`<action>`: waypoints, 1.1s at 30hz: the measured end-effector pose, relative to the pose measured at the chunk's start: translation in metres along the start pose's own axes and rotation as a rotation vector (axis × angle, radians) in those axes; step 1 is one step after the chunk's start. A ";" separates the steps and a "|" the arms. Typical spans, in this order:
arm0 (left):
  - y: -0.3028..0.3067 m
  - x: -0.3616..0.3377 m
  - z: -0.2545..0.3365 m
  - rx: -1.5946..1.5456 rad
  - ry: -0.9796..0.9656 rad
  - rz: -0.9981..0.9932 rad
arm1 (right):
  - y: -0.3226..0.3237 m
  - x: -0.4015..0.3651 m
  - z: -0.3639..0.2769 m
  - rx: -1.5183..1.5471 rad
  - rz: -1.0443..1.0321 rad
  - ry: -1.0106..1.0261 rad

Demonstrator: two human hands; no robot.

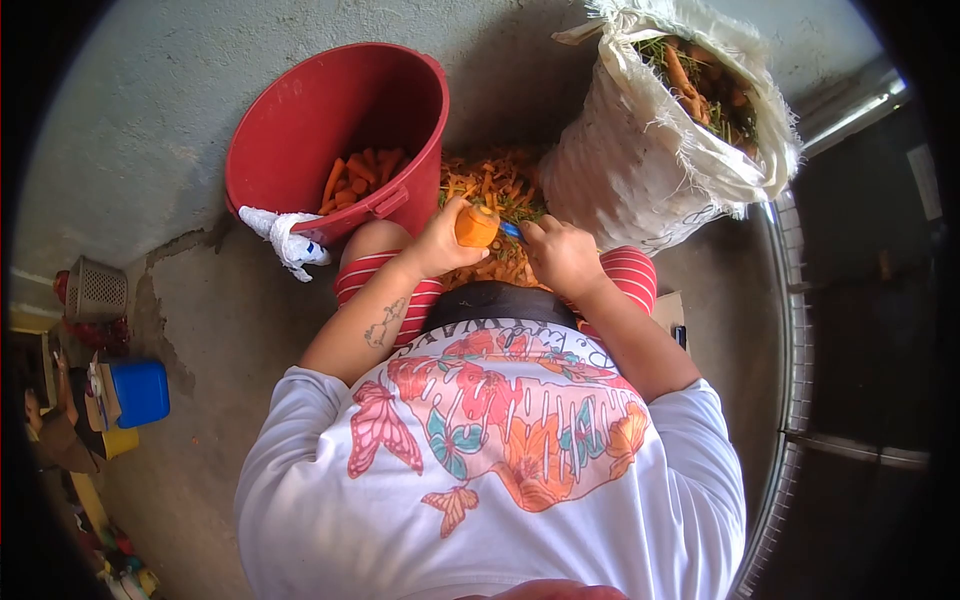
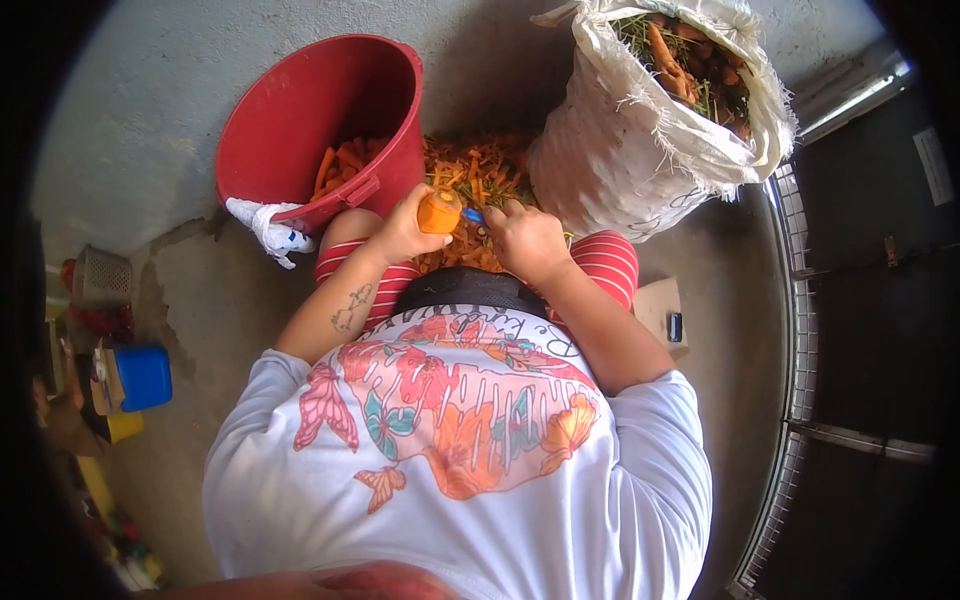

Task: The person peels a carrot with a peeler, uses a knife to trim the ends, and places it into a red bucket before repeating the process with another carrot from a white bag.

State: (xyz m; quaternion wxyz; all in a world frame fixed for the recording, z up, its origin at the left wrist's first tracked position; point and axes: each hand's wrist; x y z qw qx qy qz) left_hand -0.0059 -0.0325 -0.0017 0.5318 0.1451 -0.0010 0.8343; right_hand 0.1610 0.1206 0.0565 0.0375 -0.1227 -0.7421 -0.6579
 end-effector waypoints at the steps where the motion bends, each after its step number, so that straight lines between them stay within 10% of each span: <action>1: 0.001 0.001 -0.006 -0.126 0.031 -0.027 | -0.003 0.002 0.003 0.000 -0.016 -0.005; 7: 0.009 0.005 0.002 -0.762 0.385 -0.154 | -0.011 0.017 0.007 0.018 -0.058 -0.058; 10: 0.012 0.003 0.016 -1.050 0.285 -0.450 | -0.040 0.011 0.054 -0.079 -0.474 -0.289; 14: 0.013 -0.001 0.019 -1.138 0.303 -0.523 | -0.040 0.000 0.051 -0.097 -0.217 -0.315; 27: 0.030 0.010 0.072 0.006 -0.252 -0.419 | 0.041 -0.072 0.023 -0.231 -0.192 -0.550; 33: 0.063 0.023 0.083 0.911 -0.305 0.460 | 0.025 -0.113 0.018 -0.339 -0.253 -0.666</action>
Point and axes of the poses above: each hand's wrist, its own x-axis towards the middle knuckle, its own y-axis out of the back of the hand, z = x × y, and after that the axes turned 2 degrees about -z, right-handed
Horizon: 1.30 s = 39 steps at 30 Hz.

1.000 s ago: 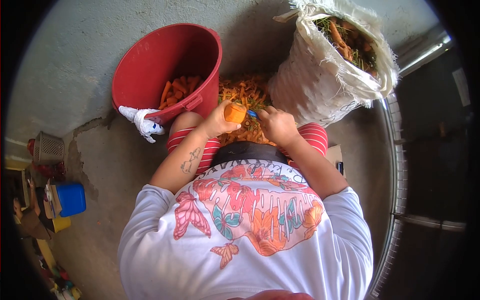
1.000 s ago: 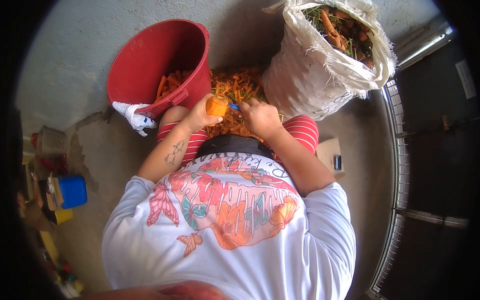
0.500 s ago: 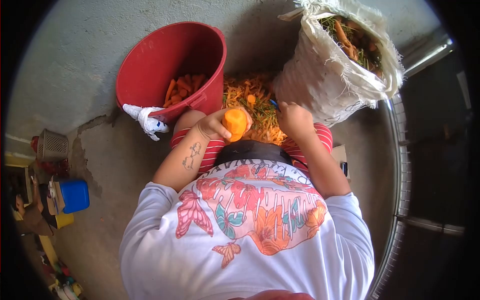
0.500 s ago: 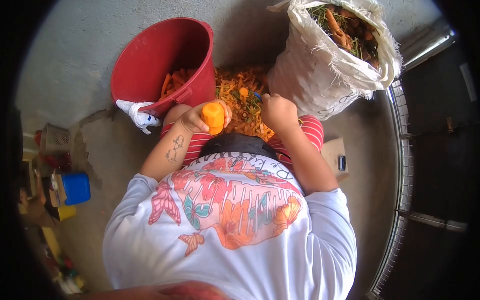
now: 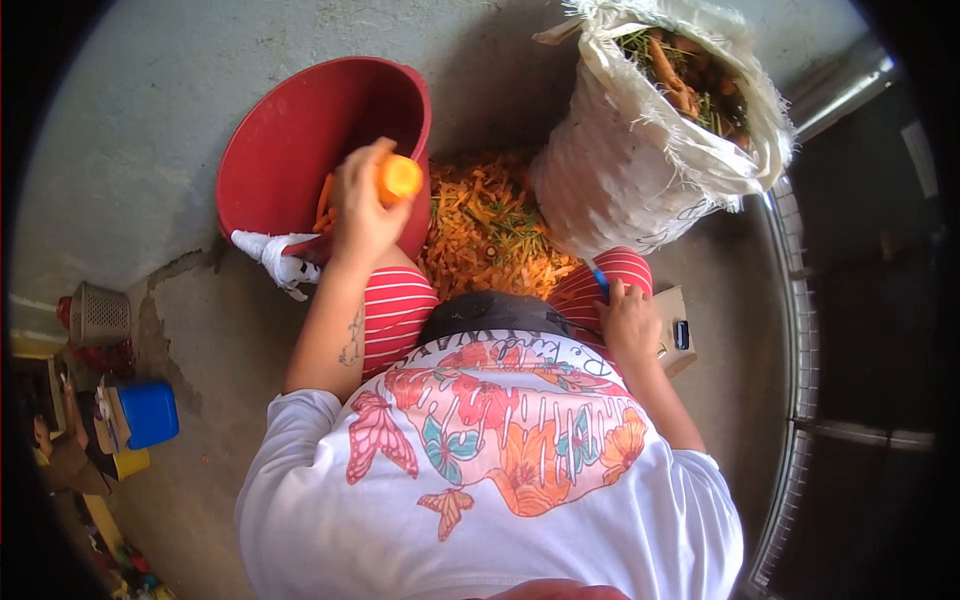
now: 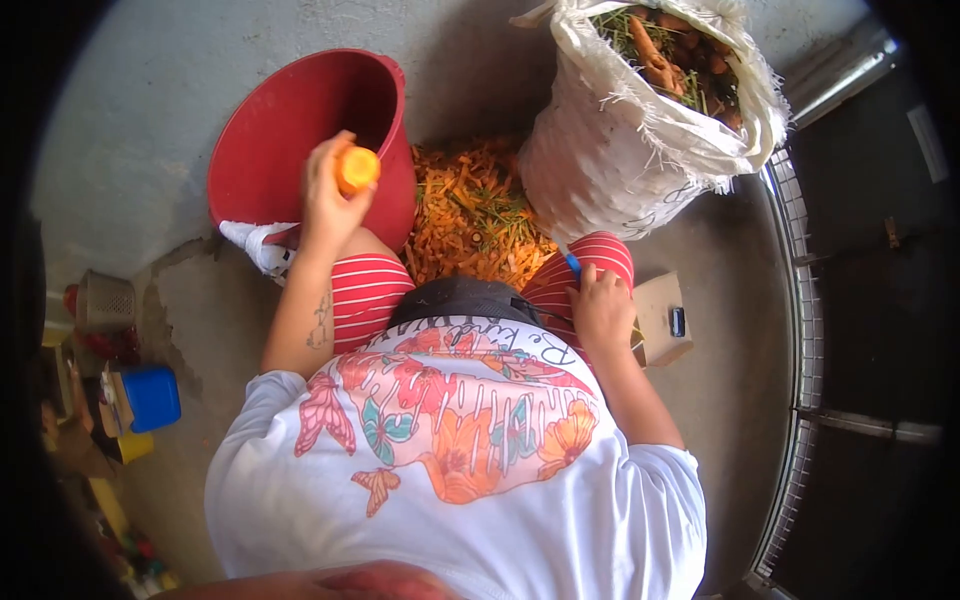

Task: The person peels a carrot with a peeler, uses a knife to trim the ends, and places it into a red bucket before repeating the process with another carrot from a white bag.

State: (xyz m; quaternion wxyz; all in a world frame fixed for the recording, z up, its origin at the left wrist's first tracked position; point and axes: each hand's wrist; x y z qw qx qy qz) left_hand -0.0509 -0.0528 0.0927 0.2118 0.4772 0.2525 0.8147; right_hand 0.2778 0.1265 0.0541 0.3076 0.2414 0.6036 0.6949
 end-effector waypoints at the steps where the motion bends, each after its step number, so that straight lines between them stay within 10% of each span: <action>1: 0.000 0.001 -0.003 0.173 0.175 -0.056 | -0.001 -0.001 0.003 0.006 0.004 0.012; 9: -0.025 -0.017 -0.042 0.584 0.532 -0.417 | 0.005 -0.008 0.010 0.141 -0.071 -0.078; 24: -0.029 -0.015 -0.048 0.512 0.420 -0.394 | 0.038 0.019 0.044 0.193 -0.299 -0.081; 32: -0.029 -0.011 -0.041 0.558 0.362 -0.387 | 0.151 0.169 0.188 -0.037 0.539 -0.394; 34: -0.029 -0.007 -0.040 0.553 0.371 -0.394 | 0.173 0.221 0.206 0.005 0.470 -0.357; 39: -0.031 -0.003 -0.038 0.552 0.364 -0.391 | 0.112 0.359 0.232 -0.163 -0.505 -0.208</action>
Point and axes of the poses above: each hand's wrist, its own x-axis towards the middle knuckle, its own y-axis out of the back of the hand, z = x × y, and after that the axes turned 2 degrees about -z, right-handed
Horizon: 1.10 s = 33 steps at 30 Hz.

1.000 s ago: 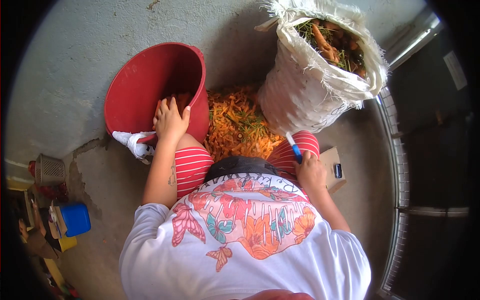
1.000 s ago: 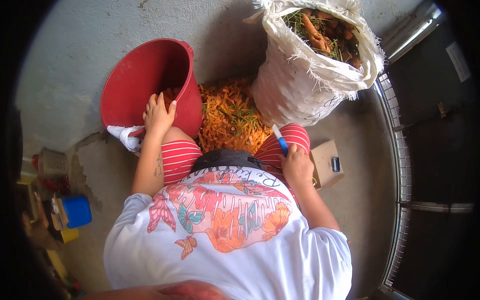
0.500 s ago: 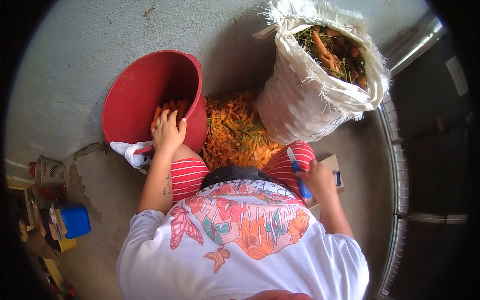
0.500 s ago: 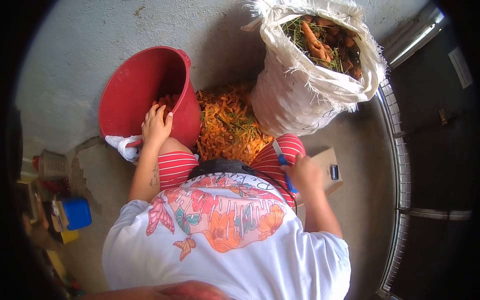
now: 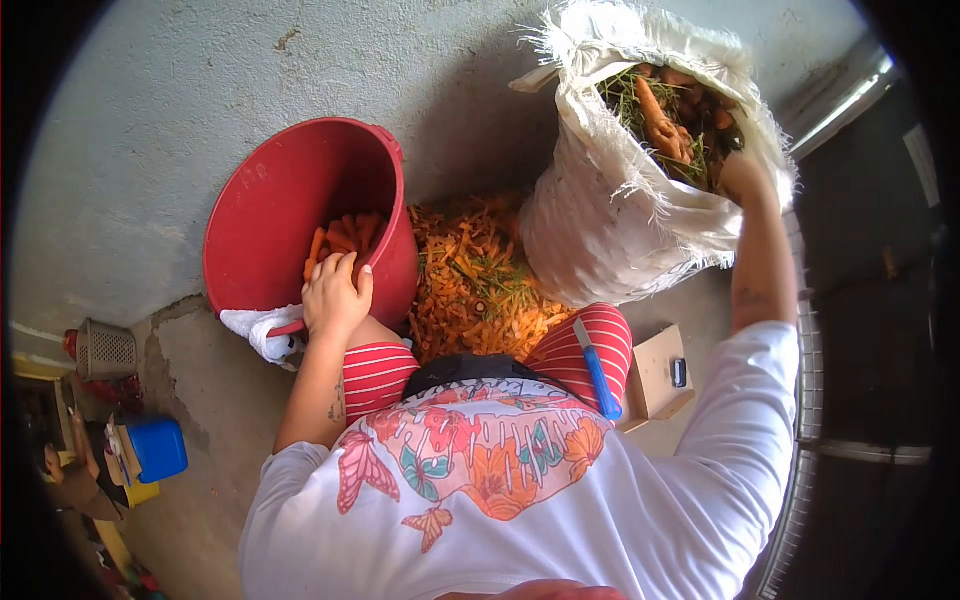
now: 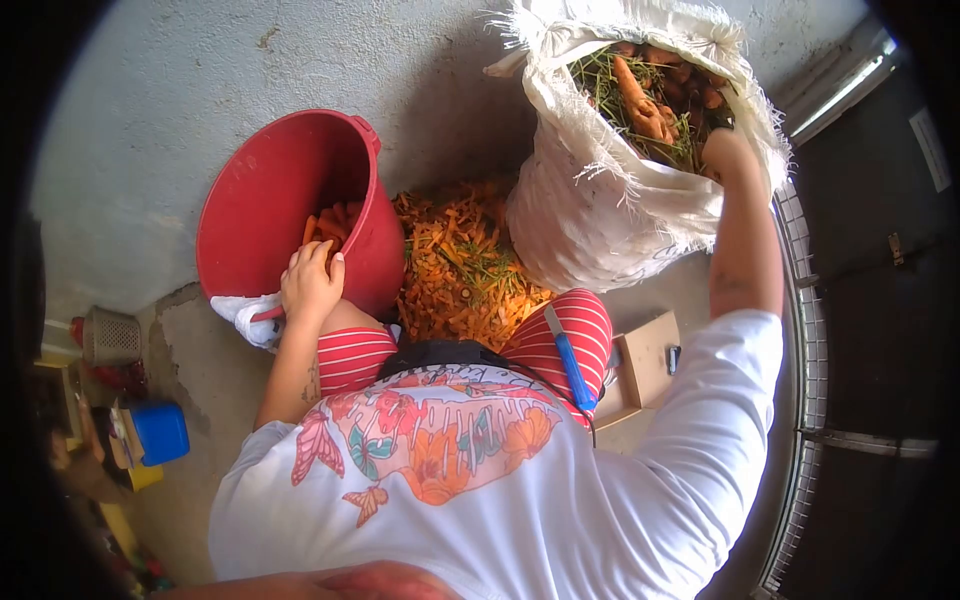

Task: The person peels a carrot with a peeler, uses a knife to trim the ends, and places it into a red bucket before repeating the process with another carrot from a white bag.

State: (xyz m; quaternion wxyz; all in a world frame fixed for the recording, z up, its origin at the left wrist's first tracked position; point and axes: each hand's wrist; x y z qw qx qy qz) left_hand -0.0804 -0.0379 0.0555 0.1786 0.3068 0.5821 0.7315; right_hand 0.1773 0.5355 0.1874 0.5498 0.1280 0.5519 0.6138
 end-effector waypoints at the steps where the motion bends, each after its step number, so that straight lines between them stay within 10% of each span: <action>1: 0.001 0.000 0.000 -0.004 0.000 -0.007 | -0.009 0.017 -0.006 -0.058 -0.098 0.026; 19: -0.001 0.002 0.002 -0.006 0.001 -0.006 | -0.100 0.049 -0.013 0.499 0.575 -0.006; 33: 0.007 0.002 0.007 0.002 0.022 -0.059 | -0.090 0.020 0.038 1.775 0.353 0.398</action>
Point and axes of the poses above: each hand's wrist, its own x-axis towards the middle knuckle, its own y-axis out of the back of the hand, z = x × y, and after that the axes turned 2 degrees about -z, right-handed
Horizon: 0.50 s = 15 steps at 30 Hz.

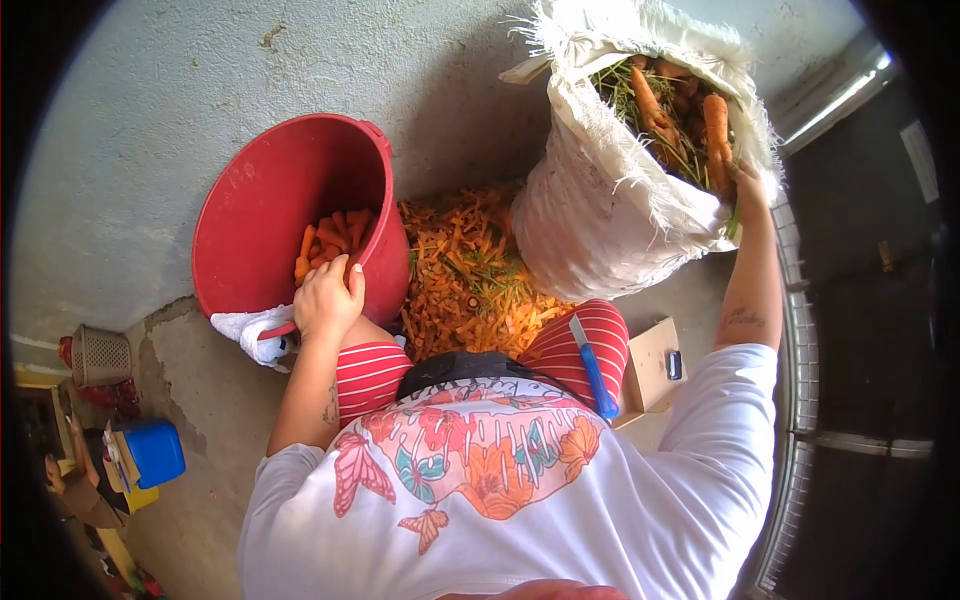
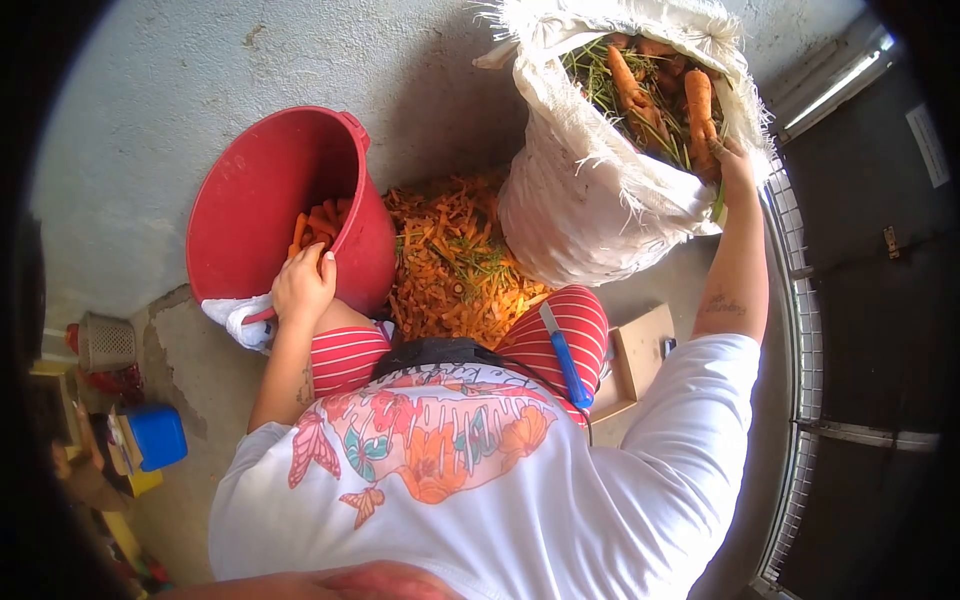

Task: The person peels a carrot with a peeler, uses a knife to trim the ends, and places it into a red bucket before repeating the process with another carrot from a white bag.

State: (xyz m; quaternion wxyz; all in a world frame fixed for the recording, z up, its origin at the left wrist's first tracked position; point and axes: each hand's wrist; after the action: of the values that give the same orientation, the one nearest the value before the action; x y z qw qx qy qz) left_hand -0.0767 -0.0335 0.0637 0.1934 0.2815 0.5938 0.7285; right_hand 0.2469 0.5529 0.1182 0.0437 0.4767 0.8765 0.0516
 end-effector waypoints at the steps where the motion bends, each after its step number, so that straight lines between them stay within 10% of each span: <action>1: 0.002 0.000 0.001 0.001 0.016 -0.036 | -0.001 -0.001 -0.002 0.004 -0.047 0.007; 15: -0.005 -0.001 -0.001 -0.001 -0.020 0.068 | -0.078 -0.037 -0.063 -0.658 -0.011 0.245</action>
State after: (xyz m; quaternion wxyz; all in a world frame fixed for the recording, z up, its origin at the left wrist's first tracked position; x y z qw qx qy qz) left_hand -0.0768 -0.0342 0.0583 0.1744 0.3087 0.5815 0.7322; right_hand 0.1946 0.4765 0.1715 0.0895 0.4224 0.8143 0.3879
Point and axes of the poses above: each hand's wrist, its own x-axis towards the middle knuckle, its own y-axis out of the back of the hand, z = x × y, and after that the axes turned 2 degrees about -z, right-handed
